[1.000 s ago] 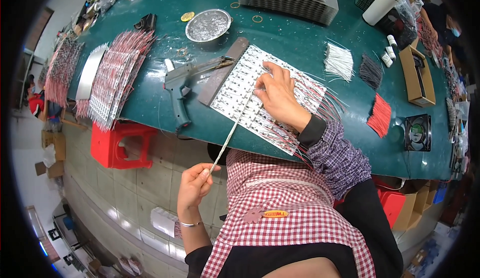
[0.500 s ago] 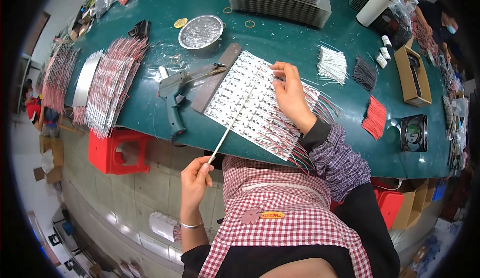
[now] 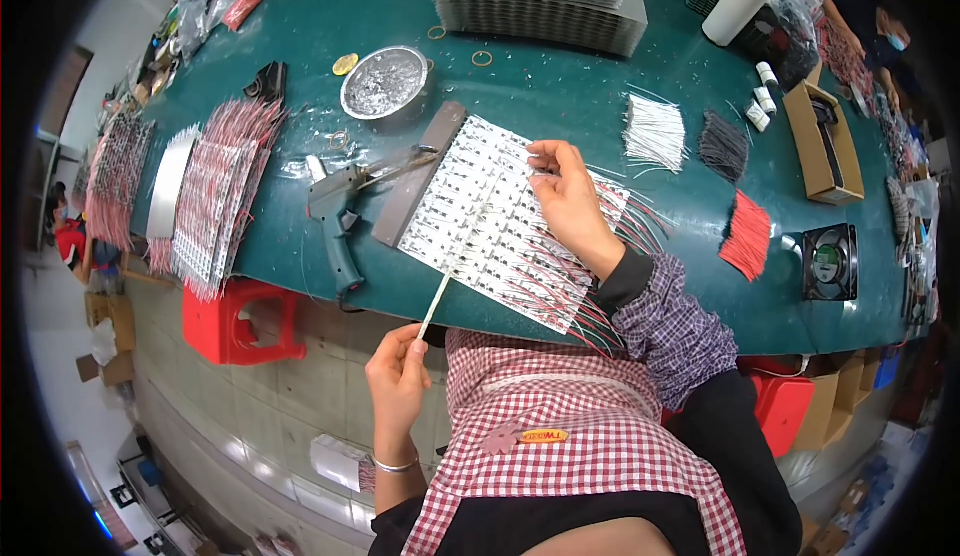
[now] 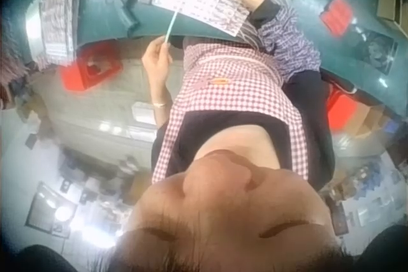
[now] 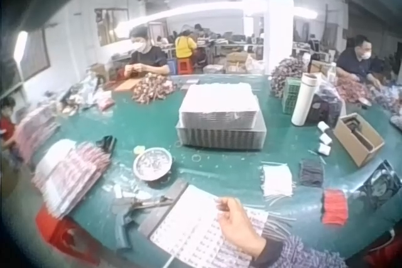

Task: The person solders wires onto a circuit board panel using a soldering tool, positions and straightens wires across the board by hand and with a stick, and solders more wires onto the panel.

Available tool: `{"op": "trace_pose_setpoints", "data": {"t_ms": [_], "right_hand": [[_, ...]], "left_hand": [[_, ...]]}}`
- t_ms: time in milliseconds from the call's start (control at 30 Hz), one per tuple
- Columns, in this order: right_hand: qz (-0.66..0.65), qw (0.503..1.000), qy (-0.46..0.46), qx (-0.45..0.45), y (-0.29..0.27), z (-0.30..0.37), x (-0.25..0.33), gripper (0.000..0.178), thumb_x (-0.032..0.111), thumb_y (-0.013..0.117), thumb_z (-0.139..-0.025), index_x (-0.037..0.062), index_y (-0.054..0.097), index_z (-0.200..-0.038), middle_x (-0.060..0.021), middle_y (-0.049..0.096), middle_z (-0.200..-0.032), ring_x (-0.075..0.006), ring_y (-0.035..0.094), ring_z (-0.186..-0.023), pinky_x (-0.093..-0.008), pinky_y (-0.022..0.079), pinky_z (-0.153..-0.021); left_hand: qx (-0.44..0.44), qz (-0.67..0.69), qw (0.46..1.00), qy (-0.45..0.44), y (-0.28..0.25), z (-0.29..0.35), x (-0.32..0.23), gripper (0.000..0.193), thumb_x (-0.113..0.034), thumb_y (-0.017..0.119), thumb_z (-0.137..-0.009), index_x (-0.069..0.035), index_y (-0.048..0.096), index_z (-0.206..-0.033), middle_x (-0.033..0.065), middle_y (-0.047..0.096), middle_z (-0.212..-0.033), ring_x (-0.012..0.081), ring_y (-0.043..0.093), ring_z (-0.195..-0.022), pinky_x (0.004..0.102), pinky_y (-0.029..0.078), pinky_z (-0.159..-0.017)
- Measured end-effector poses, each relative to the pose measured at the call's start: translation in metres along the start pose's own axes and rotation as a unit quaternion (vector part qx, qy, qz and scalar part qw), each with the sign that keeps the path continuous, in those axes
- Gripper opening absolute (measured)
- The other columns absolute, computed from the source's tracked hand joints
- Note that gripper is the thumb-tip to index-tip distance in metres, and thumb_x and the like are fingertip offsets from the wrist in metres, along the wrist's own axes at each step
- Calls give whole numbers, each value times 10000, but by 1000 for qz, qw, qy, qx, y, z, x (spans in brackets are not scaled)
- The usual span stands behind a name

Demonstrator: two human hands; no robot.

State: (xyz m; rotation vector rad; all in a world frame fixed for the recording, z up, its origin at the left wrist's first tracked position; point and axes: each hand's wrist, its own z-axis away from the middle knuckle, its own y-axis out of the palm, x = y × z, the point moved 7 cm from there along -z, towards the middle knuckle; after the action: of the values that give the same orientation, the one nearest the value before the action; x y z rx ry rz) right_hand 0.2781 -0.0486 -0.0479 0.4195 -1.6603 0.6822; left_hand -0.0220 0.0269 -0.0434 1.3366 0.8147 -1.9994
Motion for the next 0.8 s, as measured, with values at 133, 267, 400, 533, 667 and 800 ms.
{"op": "trace_pose_setpoints", "data": {"t_ms": [133, 267, 400, 533, 667, 800], "right_hand": [[-10, 1000, -5, 4, 1, 0, 3, 294, -66, 469, -873, -32, 505, -1162, -169, 479, -1172, -257, 562, -1069, -327, 497, -865], [-9, 1000, -14, 11, 2, 1, 1, 297, -71, 464, -870, -36, 506, -1163, -170, 479, -1173, -258, 560, -1070, -335, 490, -891], [-9, 1000, -5, 11, 1, 1, 5, 301, -78, 461, -865, -36, 506, -1160, -172, 481, -1165, -261, 561, -1068, -332, 492, -891], [2, 1000, -2, 13, 0, 2, 2, 297, -68, 501, -892, -13, 513, -1183, -128, 504, -1186, -211, 569, -1088, -294, 486, -891], [-28, 1000, 7, 11, 2, 1, 1, 302, -82, 483, -876, -23, 509, -1171, -145, 495, -1176, -231, 570, -1076, -305, 491, -891], [-107, 992, 60, 22, 2, -5, -12, 349, -85, 476, -860, -15, 507, -1201, -169, 482, -1199, -250, 572, -1066, -327, 492, -886]], "left_hand": [[-6, 23, 1000, -6, 3, 0, 5, 175, -28, 559, -948, 64, 615, -1086, 20, 591, -760, 24, 452, -481, 187, 363, -428], [5, 41, 999, -3, 18, -11, -2, 183, -28, 559, -950, 67, 618, -1094, 34, 603, -799, 28, 458, -479, 189, 359, -426], [17, 18, 1000, 12, 19, -22, -6, 191, -19, 552, -951, 82, 624, -1096, 37, 607, -790, 30, 459, -483, 187, 355, -427], [21, 29, 999, 11, 30, -33, -9, 198, -13, 549, -950, 83, 623, -1106, 35, 604, -790, 30, 459, -483, 187, 361, -432], [17, 33, 999, 32, 40, -42, -14, 200, -13, 569, -944, 87, 638, -1102, 36, 609, -751, 38, 470, -495, 193, 381, -447], [1, -6, 998, 66, 41, -48, -14, 218, -16, 590, -941, 73, 664, -1125, 41, 639, -750, 48, 482, -519, 198, 411, -477]]}}
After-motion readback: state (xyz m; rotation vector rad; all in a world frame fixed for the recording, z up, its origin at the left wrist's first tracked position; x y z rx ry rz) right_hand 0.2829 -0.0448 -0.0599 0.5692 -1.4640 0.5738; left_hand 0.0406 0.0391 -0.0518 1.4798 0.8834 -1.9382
